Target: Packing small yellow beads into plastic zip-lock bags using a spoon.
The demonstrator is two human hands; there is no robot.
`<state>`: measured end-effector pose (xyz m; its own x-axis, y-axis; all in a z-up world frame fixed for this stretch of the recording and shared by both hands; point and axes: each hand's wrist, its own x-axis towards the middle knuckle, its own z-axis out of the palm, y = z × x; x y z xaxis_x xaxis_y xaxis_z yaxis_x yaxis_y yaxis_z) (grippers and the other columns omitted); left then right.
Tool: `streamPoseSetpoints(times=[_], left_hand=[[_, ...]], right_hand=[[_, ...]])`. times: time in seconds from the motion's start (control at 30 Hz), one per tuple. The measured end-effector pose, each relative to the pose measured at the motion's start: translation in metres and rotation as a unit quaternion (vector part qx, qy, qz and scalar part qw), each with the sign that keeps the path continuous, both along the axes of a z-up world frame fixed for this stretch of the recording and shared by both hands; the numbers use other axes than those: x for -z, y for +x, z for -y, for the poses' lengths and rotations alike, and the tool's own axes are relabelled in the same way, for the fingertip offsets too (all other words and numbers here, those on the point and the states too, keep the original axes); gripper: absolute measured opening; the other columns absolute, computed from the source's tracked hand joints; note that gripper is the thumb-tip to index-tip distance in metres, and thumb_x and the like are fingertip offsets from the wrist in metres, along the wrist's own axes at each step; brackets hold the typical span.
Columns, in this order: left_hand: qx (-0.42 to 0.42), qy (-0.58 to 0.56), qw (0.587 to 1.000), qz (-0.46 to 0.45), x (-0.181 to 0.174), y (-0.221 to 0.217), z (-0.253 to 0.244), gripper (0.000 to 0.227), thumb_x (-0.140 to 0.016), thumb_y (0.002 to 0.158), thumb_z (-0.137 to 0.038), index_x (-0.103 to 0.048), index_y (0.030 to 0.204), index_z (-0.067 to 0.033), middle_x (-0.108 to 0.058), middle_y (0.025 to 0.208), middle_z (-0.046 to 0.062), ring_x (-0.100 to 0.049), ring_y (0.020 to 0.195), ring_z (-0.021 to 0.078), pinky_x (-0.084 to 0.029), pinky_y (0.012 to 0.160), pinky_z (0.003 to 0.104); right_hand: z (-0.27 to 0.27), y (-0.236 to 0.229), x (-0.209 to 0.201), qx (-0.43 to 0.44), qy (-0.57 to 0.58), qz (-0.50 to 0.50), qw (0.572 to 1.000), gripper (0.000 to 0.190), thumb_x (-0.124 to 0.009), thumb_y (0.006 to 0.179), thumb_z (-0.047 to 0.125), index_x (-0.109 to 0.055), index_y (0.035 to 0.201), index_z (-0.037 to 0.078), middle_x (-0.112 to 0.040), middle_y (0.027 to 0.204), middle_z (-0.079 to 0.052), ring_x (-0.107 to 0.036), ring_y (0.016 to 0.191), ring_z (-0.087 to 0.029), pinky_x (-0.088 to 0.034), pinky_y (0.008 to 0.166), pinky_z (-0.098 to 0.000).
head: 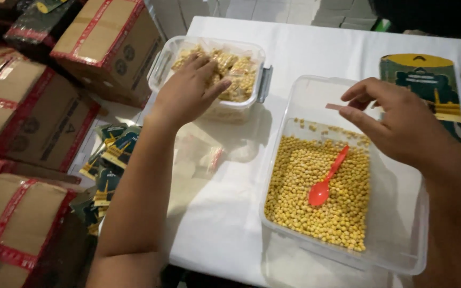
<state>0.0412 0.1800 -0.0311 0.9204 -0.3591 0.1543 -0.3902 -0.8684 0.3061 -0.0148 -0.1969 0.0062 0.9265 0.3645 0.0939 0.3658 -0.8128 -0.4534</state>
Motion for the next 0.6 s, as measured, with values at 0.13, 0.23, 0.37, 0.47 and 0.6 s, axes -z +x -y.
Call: streamPoseSetpoints(times=[0.13, 0.23, 0.37, 0.47, 0.6], left_hand=[[0.001, -0.021, 0.996, 0.085, -0.007, -0.027, -0.018, 0.064, -0.045, 0.108, -0.05, -0.047, 0.152, -0.0027, -0.042, 0.158, 0.025, -0.029, 0.15, 0.0403, -0.028, 0.116, 0.056], [0.036, -0.006, 0.983, 0.177, -0.015, -0.06, -0.028, 0.044, -0.064, 0.107, -0.03, -0.06, 0.141, -0.003, -0.058, 0.142, 0.022, -0.05, 0.136, 0.0397, -0.042, 0.102, 0.057], [0.149, -0.009, 0.975, 0.165, 0.005, -0.099, -0.03, 0.019, -0.08, 0.088, -0.005, -0.077, 0.106, -0.0067, -0.077, 0.106, 0.012, -0.071, 0.095, 0.0279, -0.057, 0.089, 0.04], [0.153, 0.093, 0.978, 0.111, 0.034, -0.122, -0.031, 0.038, -0.085, 0.08, -0.028, -0.075, 0.111, -0.0094, -0.073, 0.109, 0.009, -0.067, 0.095, 0.0279, -0.053, 0.084, 0.042], [0.148, 0.153, 0.97, 0.116, 0.065, -0.136, -0.038, 0.032, -0.077, 0.09, -0.027, -0.071, 0.112, -0.0054, -0.067, 0.106, 0.012, -0.064, 0.094, 0.0297, -0.052, 0.076, 0.042]], right_hand=[[0.007, 0.003, 0.01, -0.012, -0.004, 0.013, 1.0, 0.03, -0.063, 0.1, 0.034, -0.07, 0.117, 0.009, -0.072, 0.103, -0.008, -0.067, 0.095, -0.025, -0.046, 0.083, -0.0428], [0.011, 0.006, 0.023, -0.03, 0.031, 0.045, 0.998, 0.024, -0.068, 0.103, 0.023, -0.069, 0.119, 0.006, -0.075, 0.106, -0.011, -0.069, 0.094, -0.026, -0.048, 0.086, -0.0402], [0.017, 0.009, 0.037, -0.035, 0.024, 0.082, 0.996, 0.027, -0.068, 0.109, 0.018, -0.07, 0.126, -0.003, -0.071, 0.104, -0.018, -0.067, 0.096, -0.03, -0.049, 0.084, -0.0442], [0.019, 0.012, 0.041, -0.037, 0.025, 0.08, 0.996, 0.029, -0.07, 0.108, 0.019, -0.069, 0.126, -0.004, -0.073, 0.103, -0.018, -0.067, 0.095, -0.031, -0.048, 0.087, -0.0447], [0.021, 0.013, 0.044, -0.04, 0.013, 0.075, 0.996, 0.031, -0.071, 0.108, 0.019, -0.069, 0.127, -0.005, -0.074, 0.103, -0.018, -0.067, 0.095, -0.031, -0.048, 0.087, -0.0447]])
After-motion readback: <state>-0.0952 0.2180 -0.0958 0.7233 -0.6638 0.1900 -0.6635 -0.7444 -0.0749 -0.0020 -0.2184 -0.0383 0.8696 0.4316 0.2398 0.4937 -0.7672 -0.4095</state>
